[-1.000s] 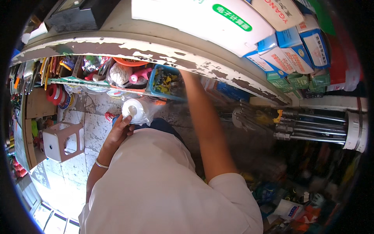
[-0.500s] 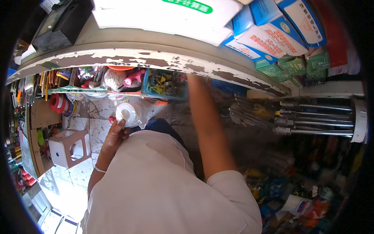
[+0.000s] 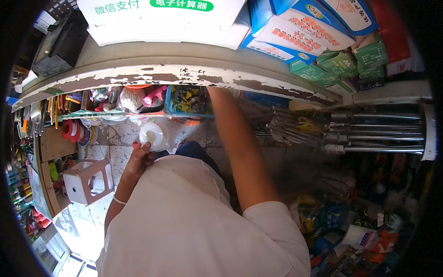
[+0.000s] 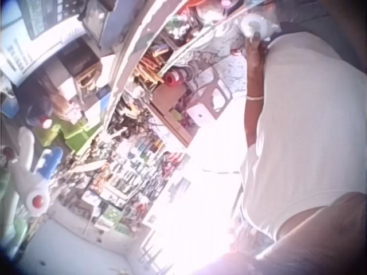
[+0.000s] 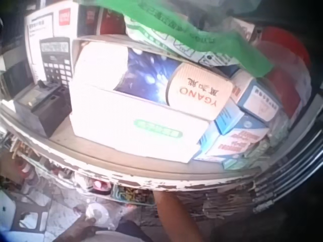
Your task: The person assembles small metal keychains by inserting yellow plastic tags and red zip ties, then places them into a blue container. The person also moves around the shop to retrieve and organize items on shelves.
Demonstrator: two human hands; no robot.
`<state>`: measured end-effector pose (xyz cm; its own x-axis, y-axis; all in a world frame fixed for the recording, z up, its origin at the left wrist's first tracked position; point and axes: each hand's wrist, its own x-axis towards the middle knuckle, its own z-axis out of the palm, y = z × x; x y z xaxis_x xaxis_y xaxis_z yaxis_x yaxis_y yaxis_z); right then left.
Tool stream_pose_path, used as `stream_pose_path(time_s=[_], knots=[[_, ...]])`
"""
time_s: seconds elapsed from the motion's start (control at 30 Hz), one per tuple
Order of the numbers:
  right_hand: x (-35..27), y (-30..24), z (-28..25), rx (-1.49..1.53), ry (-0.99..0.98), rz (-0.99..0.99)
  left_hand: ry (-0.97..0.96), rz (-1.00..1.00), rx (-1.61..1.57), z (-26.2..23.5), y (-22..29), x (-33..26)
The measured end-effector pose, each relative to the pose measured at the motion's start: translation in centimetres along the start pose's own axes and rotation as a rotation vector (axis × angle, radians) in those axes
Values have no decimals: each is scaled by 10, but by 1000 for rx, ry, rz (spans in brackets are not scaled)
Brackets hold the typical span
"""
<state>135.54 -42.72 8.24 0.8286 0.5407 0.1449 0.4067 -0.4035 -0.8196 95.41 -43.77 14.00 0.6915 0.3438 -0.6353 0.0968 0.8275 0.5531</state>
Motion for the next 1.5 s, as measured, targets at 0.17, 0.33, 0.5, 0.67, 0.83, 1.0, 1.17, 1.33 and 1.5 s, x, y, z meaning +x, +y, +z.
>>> stream_pose_path(time_s=[0.17,0.33,0.5,0.67,0.83,1.0,1.17,1.33,1.5], knots=[[4,5,-6,22,42,-1,-2,5,-35,0,2,0],[4,11,-10,48,72,2,-11,18,-73,1,-1,3],[5,16,-19,82,94,19,-51,18,-74,-2,-2,5],[3,19,-25,115,105,26,-46,33,-83,1,1,3],[3,17,-32,155,96,37,-76,33,-97,-2,0,8],[0,15,-33,189,71,35,-64,38,-104,-2,-2,11],[-6,14,-41,266,52,54,-64,15,-86,-4,0,10],[-8,7,-36,355,36,64,-75,17,-92,-4,0,13],[-14,-11,-33,642,39,103,-81,16,-96,-3,4,13]])
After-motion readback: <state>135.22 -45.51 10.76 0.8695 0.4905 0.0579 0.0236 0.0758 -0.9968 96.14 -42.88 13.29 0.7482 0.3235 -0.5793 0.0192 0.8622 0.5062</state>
